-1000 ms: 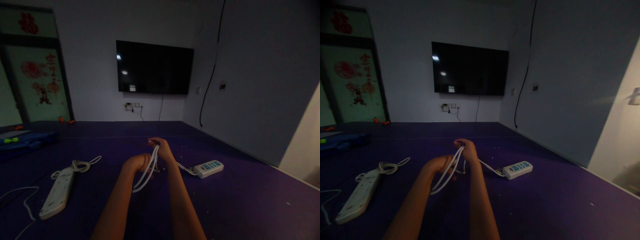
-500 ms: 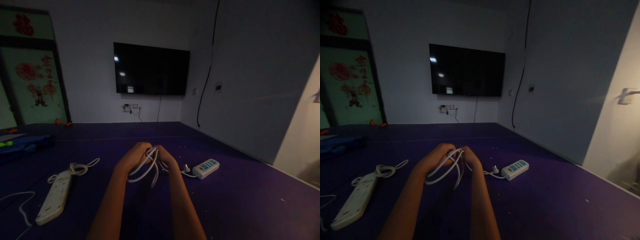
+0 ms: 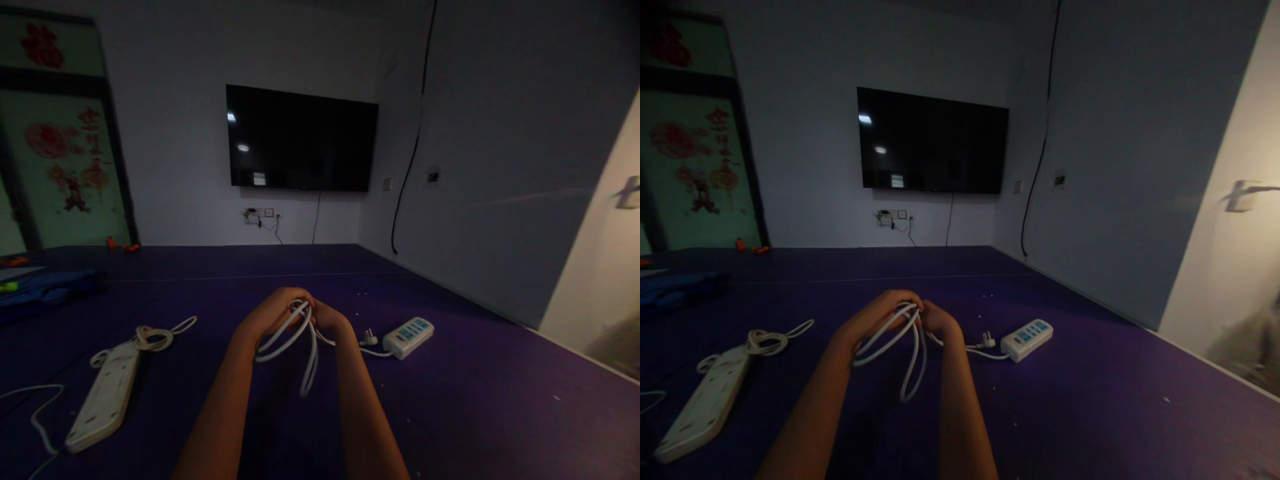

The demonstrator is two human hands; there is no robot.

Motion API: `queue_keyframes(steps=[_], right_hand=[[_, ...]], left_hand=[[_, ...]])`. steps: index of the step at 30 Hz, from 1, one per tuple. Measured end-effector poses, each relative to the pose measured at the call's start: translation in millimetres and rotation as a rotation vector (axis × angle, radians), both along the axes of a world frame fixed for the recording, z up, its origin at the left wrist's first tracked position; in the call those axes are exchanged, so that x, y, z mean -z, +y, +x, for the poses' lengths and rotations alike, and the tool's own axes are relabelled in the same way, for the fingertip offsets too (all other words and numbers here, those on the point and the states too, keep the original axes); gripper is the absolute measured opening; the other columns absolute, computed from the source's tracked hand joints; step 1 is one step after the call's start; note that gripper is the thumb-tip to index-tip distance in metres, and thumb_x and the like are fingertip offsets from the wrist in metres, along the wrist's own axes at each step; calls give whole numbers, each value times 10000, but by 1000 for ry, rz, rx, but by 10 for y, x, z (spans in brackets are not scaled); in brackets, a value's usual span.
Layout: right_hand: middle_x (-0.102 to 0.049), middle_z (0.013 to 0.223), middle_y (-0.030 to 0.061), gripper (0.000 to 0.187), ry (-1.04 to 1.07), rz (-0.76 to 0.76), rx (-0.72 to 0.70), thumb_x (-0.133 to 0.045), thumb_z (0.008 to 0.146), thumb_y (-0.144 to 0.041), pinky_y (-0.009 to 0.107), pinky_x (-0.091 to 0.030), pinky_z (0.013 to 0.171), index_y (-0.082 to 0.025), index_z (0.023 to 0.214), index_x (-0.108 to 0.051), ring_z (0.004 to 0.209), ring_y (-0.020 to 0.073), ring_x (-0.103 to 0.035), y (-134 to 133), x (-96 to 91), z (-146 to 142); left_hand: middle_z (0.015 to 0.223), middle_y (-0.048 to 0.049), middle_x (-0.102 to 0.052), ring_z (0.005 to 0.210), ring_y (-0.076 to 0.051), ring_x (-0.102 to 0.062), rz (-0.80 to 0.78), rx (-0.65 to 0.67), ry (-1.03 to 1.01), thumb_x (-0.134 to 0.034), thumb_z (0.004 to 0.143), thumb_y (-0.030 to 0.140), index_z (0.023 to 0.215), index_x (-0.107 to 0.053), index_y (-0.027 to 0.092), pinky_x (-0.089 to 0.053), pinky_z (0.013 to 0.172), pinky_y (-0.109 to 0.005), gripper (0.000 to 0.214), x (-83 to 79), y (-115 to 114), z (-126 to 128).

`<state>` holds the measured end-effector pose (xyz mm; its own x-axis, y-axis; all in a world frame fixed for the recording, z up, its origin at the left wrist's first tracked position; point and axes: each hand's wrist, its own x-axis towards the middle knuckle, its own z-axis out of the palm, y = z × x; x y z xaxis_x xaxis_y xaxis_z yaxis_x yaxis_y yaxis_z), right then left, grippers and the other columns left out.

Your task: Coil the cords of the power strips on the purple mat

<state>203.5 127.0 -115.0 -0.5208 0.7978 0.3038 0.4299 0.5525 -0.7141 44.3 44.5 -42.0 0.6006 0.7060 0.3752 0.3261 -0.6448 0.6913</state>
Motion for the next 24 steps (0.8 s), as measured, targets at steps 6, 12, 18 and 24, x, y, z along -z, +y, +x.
queue_keyframes(steps=[6, 12, 18, 24], right_hand=[[-657, 994, 61, 597, 53, -163, -171, -773, 514, -184, 313, -493, 777, -147, 1082, -595, 830, 185, -608, -147, -77, 18], [-411, 1381, 104, 1110, 393, -196, -423, -866, 404, -275, 405, -319, 1032, -276, 1372, -323, 1250, 241, -405, -285, -240, 92], [-378, 1421, 121, 859, 519, -21, -350, -716, 632, -541, 459, -261, 1061, -287, 1369, -355, 1312, 249, -336, -500, -533, 10], [-615, 1190, 94, 474, 486, 154, -160, -515, 820, -525, 393, -411, 945, -220, 1176, -587, 1099, 211, -558, -669, -749, -164]], left_hand=[[735, -1, -672, 712, -159, -620, 50, -88, 30, -539, 709, 163, 815, -632, 176, -458, 654, -248, 141, 52, 109, -44], [786, -27, -680, 731, -175, -612, 132, -240, 61, -483, 752, 220, 818, -609, 158, -437, 648, -250, 155, 108, 241, -162], [758, -59, -673, 701, -199, -595, 135, -378, 123, -458, 768, 209, 849, -609, 154, -412, 646, -272, 180, 140, 345, -146], [906, -130, -660, 838, -249, -592, 106, -470, 186, -354, 861, 219, 1050, -569, 153, -384, 739, -330, 295, 91, 136, -13]])
